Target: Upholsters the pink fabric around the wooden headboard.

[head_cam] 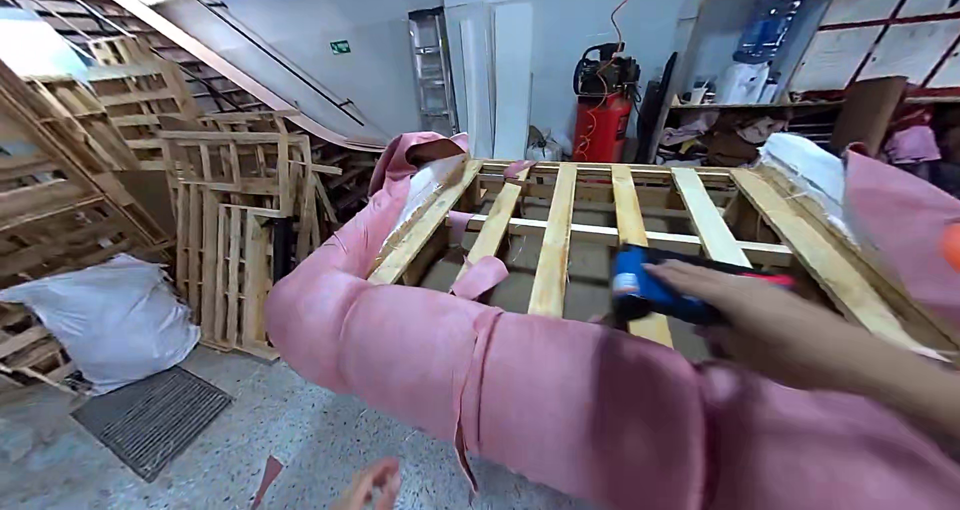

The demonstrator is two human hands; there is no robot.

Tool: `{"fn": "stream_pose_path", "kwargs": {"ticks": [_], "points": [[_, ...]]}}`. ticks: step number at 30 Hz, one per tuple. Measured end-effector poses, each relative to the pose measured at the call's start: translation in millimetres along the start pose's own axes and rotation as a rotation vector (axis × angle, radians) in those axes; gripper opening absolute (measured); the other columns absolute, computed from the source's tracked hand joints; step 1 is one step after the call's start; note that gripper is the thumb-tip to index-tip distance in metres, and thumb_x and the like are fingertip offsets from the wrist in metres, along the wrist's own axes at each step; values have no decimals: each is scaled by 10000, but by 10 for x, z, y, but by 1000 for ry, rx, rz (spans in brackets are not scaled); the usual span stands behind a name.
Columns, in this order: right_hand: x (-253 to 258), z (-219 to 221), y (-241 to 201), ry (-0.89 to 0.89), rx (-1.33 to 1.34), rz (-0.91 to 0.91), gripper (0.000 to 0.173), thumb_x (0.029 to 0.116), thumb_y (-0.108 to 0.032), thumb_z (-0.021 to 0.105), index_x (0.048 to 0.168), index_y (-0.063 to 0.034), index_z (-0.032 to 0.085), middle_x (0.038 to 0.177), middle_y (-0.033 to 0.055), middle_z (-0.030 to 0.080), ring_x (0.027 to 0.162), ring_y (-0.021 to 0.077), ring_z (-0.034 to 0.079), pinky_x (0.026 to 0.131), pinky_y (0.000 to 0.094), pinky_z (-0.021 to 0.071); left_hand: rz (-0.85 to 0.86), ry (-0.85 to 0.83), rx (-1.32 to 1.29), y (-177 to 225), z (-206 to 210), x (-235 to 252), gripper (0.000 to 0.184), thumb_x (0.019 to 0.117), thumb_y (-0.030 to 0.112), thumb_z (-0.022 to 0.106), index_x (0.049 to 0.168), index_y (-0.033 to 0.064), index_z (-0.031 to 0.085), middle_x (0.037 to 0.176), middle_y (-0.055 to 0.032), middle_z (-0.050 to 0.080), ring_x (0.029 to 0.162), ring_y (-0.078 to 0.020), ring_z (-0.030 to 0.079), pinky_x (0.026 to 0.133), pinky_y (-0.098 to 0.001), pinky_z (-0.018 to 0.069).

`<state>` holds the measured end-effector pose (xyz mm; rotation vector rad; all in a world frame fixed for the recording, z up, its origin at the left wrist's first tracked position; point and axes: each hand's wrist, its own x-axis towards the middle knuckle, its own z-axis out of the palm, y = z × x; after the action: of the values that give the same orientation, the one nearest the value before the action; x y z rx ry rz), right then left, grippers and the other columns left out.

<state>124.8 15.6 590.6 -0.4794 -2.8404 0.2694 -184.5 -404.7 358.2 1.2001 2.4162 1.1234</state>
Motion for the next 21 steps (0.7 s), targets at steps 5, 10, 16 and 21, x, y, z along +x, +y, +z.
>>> {"fn": "stream_pose_path", "kwargs": {"ticks": [5, 10, 16, 21], "points": [[2187, 1417, 589, 50, 60, -190, 795, 749, 72, 764, 1479, -164, 557, 1451, 188, 565, 1141, 450, 641, 918, 675, 529, 98, 398, -143, 1027, 476, 1002, 385, 1029, 321, 585, 1262, 28, 674, 1173, -88, 719, 1066, -156, 696, 933, -371, 594], [3423, 2361, 898, -8, 135, -276, 758, 744, 125, 709, 1434, -173, 608, 1455, 190, 562, 1194, 435, 622, 964, 654, 517, 86, 381, 180, 1126, 843, 1284, 406, 979, 430, 650, 1196, 90, 692, 1064, -51, 686, 899, -128, 677, 767, -306, 606], [3727, 2610, 1039, -29, 91, -356, 536, 893, 64, 675, 1382, -155, 663, 1488, 146, 568, 1246, 372, 634, 1039, 569, 516, 216, 330, 215, 826, 573, 1533, 576, 829, 561, 771, 1202, 129, 693, 1178, -117, 653, 1077, -232, 619, 901, -418, 530], [3214, 1848, 280, -155, -33, 62, 394, 1001, -272, 652, 1335, -63, 650, 1380, 177, 622, 1303, 345, 579, 1088, 522, 469, 687, -168, 292, 619, 94, 2585, 667, 933, 725, 527, 1369, 233, 637, 1474, -43, 581, 1368, -243, 527, 1054, -611, 375]]}}
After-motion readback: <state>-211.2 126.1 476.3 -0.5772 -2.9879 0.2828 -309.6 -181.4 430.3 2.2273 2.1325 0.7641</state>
